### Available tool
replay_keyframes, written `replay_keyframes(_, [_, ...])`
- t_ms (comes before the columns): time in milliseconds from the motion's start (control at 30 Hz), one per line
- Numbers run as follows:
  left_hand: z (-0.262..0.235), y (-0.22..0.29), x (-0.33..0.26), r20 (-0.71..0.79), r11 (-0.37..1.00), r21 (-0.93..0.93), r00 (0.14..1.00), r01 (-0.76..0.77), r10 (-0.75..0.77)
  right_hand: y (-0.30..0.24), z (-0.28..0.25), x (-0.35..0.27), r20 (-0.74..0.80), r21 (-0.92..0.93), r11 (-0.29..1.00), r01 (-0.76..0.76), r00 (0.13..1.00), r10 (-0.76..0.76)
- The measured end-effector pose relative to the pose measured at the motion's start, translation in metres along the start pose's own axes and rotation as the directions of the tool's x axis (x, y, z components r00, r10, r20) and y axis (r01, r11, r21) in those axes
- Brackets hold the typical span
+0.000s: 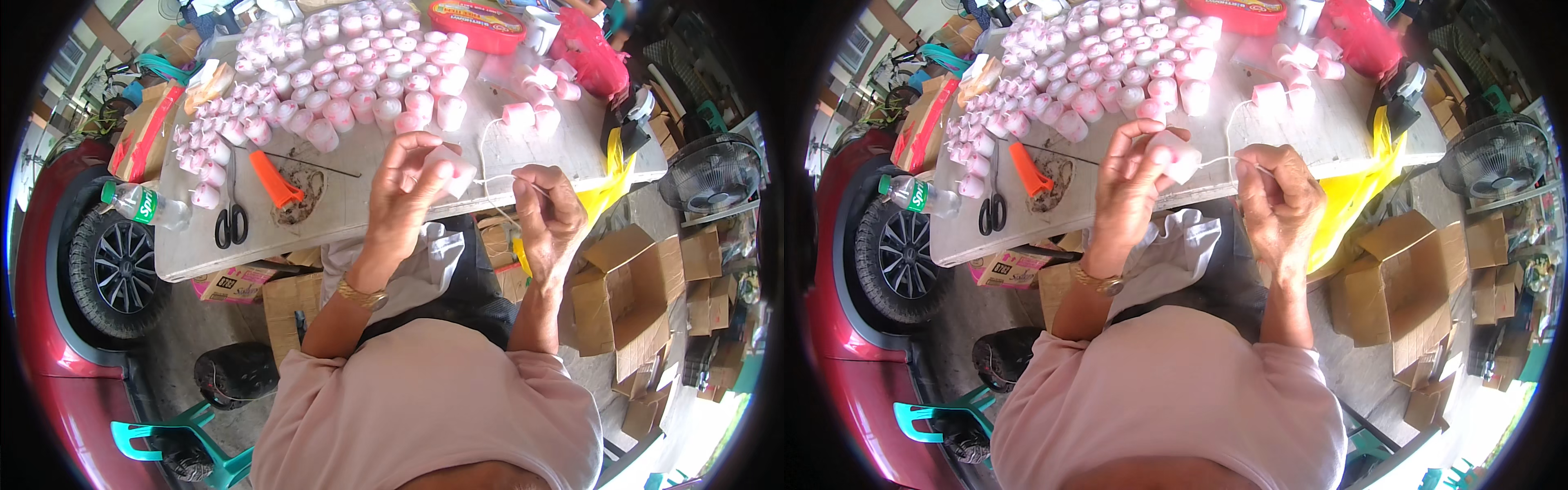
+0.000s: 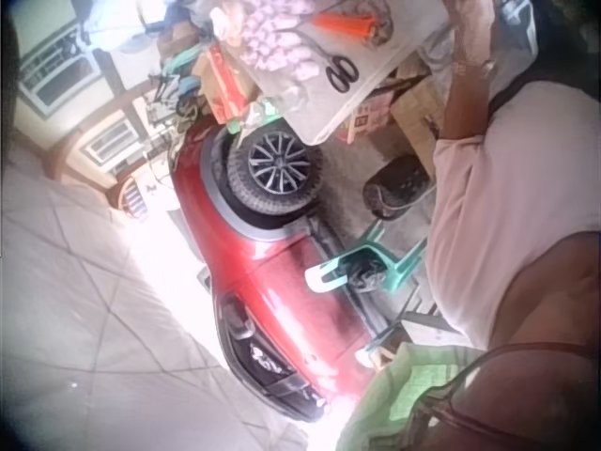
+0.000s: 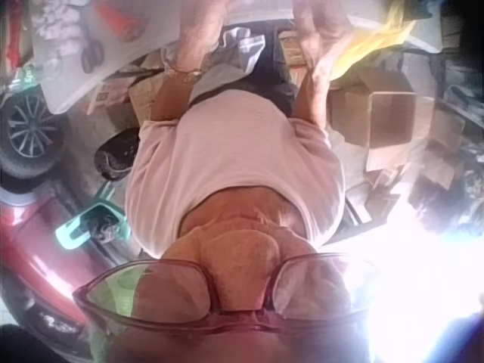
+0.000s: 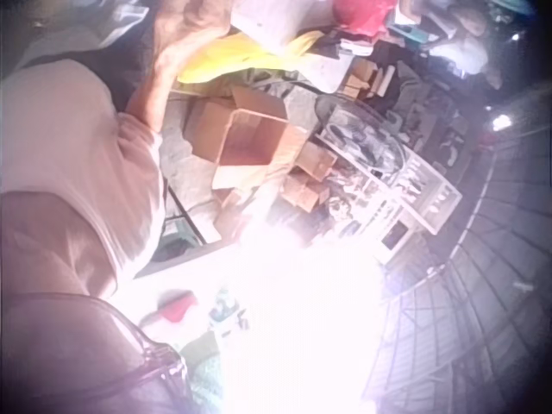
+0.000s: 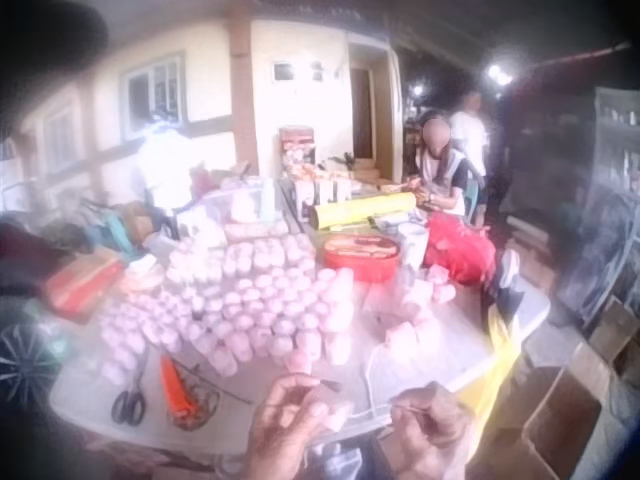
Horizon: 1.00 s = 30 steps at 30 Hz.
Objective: The person inserts wicks into small pink and white cylindrical candles, wipes them with a cloth, and uses scissors to trim the wicks. The person handles the candles one at a time and places finished units on the table.
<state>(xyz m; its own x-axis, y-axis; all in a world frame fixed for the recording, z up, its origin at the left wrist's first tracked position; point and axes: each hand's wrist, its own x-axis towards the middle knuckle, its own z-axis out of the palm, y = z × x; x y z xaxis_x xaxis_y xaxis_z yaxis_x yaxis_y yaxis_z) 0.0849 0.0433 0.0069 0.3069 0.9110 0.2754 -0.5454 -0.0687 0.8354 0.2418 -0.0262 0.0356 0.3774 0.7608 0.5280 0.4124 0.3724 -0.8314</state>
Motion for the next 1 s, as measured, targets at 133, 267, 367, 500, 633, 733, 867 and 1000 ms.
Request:
replay_keyframes(133, [-0.007, 0.019, -0.012, 0.114, 0.846, -0.484, 0.975, 0.222, -0.191, -0.015, 0.008, -0.007, -0.009, -0.124, 0.979, 0.159, 0.987, -0.162])
replay_keyframes(267, [-0.01, 0.022, -0.017, 0.167, 0.726, -0.638, 0.966, 0.257, -0.196, -0.025, 0.017, -0.003, 0.015, -0.104, 0.939, 0.327, 0.945, -0.328])
replay_keyframes(367, [-0.009, 0.023, -0.019, 0.139, 0.714, -0.659, 0.971, 0.238, -0.196, -0.03, 0.021, -0.003, 0.015, -0.092, 0.921, 0.378, 0.926, -0.378])
replay_keyframes(500, [-0.004, 0.028, -0.024, 0.056, 0.792, -0.582, 0.98, 0.187, -0.19, -0.034, 0.021, -0.006, 0.052, -0.115, 0.94, 0.32, 0.947, -0.316])
replay_keyframes(633, [0.0, 0.034, -0.026, 0.019, 0.834, -0.531, 0.986, 0.15, -0.165, -0.03, 0.024, -0.004, 0.038, -0.215, 0.853, 0.476, 0.876, -0.48])
replay_keyframes(733, [0.0, 0.035, -0.027, -0.012, 0.85, -0.511, 0.988, 0.127, -0.155, -0.03, 0.025, -0.003, 0.028, -0.291, 0.784, 0.549, 0.824, -0.566])
replay_keyframes(867, [-0.001, 0.035, -0.027, -0.027, 0.863, -0.493, 0.989, 0.112, -0.144, -0.035, 0.024, -0.005, 0.067, -0.28, 0.814, 0.509, 0.856, -0.512])
replay_keyframes(1000, [-0.001, 0.033, -0.027, -0.052, 0.879, -0.468, 0.99, 0.089, -0.128, -0.038, 0.025, -0.007, 0.088, -0.291, 0.829, 0.478, 0.876, -0.474])
